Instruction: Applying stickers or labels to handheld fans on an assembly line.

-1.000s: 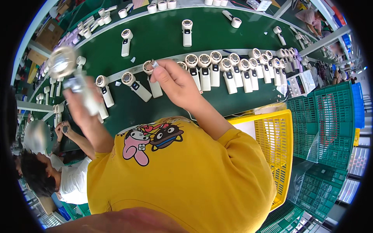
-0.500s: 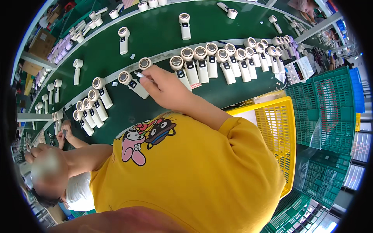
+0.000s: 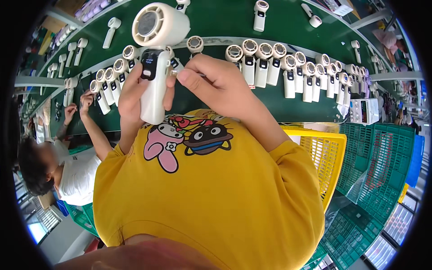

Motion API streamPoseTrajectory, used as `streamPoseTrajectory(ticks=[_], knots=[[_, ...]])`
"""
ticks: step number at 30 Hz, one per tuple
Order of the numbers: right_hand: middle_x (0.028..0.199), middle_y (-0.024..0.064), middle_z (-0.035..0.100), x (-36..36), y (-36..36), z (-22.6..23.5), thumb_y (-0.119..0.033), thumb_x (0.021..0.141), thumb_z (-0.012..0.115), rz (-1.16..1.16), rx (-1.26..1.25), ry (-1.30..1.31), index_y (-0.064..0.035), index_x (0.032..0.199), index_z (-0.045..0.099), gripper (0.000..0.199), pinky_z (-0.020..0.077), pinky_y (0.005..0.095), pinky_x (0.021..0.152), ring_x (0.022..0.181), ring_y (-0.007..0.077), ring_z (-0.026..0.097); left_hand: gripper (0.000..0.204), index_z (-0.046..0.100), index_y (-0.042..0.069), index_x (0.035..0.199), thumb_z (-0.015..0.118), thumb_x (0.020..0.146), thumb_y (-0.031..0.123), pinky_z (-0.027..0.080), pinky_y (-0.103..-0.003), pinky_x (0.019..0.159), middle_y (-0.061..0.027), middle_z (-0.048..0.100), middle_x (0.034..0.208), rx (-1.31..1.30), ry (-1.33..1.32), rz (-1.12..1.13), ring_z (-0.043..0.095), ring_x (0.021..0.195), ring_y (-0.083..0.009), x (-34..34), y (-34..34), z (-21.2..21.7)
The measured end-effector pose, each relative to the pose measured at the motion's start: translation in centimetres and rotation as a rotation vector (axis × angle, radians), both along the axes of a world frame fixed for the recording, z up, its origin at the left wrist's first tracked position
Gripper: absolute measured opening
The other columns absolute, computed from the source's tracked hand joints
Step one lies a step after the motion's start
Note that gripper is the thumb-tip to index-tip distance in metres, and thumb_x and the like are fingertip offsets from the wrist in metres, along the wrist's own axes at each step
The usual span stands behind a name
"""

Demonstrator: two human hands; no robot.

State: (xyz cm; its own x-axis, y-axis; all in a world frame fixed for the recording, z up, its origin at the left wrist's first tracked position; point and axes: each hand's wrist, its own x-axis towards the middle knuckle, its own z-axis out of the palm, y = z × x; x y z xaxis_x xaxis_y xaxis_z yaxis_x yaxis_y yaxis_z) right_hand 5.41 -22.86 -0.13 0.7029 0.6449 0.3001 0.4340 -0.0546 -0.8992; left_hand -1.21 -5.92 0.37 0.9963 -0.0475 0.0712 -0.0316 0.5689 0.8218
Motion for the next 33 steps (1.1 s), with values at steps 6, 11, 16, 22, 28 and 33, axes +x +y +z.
streamPoseTrajectory(ticks=[6,11,16,22,28,33], knots=[[0.057,-0.0007,0.049,0.2,-0.8,0.4,-0.019,0.086,0.054,0.110,0.039,0.101,-0.0067,0.074,0.056,0.017,0.0330,0.0236,0.048,0.048,0.0120,0.038,0.049,0.036,-0.006,0.119,0.041,0.071,0.003,0.042,-0.023,0.048,-0.0179,0.056,0.086,0.128,-0.050,-0.122,0.053,0.054,-0.0210,-0.1,-0.1,0.2],[0.057,-0.0005,0.051,-0.4,-0.9,1.1,-0.018,0.085,0.054,0.057,-0.053,-0.007,-0.0070,0.074,0.056,0.016,0.0334,0.0241,0.048,0.047,0.0131,0.039,0.056,0.030,-0.007,0.126,0.041,0.071,-0.001,0.042,-0.022,0.053,-0.0175,0.055,0.092,0.580,-0.282,0.028,0.054,0.060,-0.0197,0.5,0.1,-0.7],[0.059,-0.0001,0.053,-0.5,-0.6,1.2,-0.017,0.084,0.054,0.013,-0.085,-0.115,-0.0067,0.075,0.056,0.014,0.0339,0.0246,0.048,0.047,0.0147,0.041,0.060,0.025,-0.007,0.130,0.042,0.072,-0.004,0.043,-0.022,0.057,-0.0160,0.054,0.098,0.931,-0.437,0.196,0.054,0.065,-0.0175,-0.1,-0.3,-1.8],[0.063,0.0010,0.053,-0.3,-0.9,2.8,-0.012,0.084,0.054,0.033,-0.166,-0.027,-0.0039,0.080,0.058,0.009,0.0317,0.0219,0.049,0.051,0.0106,0.038,0.062,0.022,-0.006,0.131,0.042,0.073,-0.005,0.042,-0.022,0.057,-0.0135,0.054,0.098,0.518,-0.286,0.070,0.054,0.066,-0.0160,0.0,-0.9,-1.6],[0.067,0.0018,0.054,-0.1,-1.4,3.3,-0.010,0.082,0.057,0.072,-0.216,-0.018,-0.0027,0.084,0.062,0.009,0.0306,0.0205,0.048,0.053,0.0082,0.039,0.061,0.021,-0.002,0.133,0.041,0.075,-0.004,0.041,-0.021,0.056,-0.0131,0.054,0.095,0.370,-0.216,-0.009,0.053,0.065,-0.0161,0.3,-1.3,-1.1],[0.069,0.0014,0.055,0.0,-1.4,2.5,-0.012,0.081,0.060,0.064,-0.304,0.278,-0.0021,0.085,0.063,0.011,0.0319,0.0188,0.050,0.055,0.0072,0.040,0.061,0.021,0.001,0.133,0.039,0.075,-0.005,0.041,-0.022,0.055,-0.0141,0.054,0.095,0.256,0.064,-0.038,0.053,0.064,-0.0169,0.1,-1.3,-1.5]])
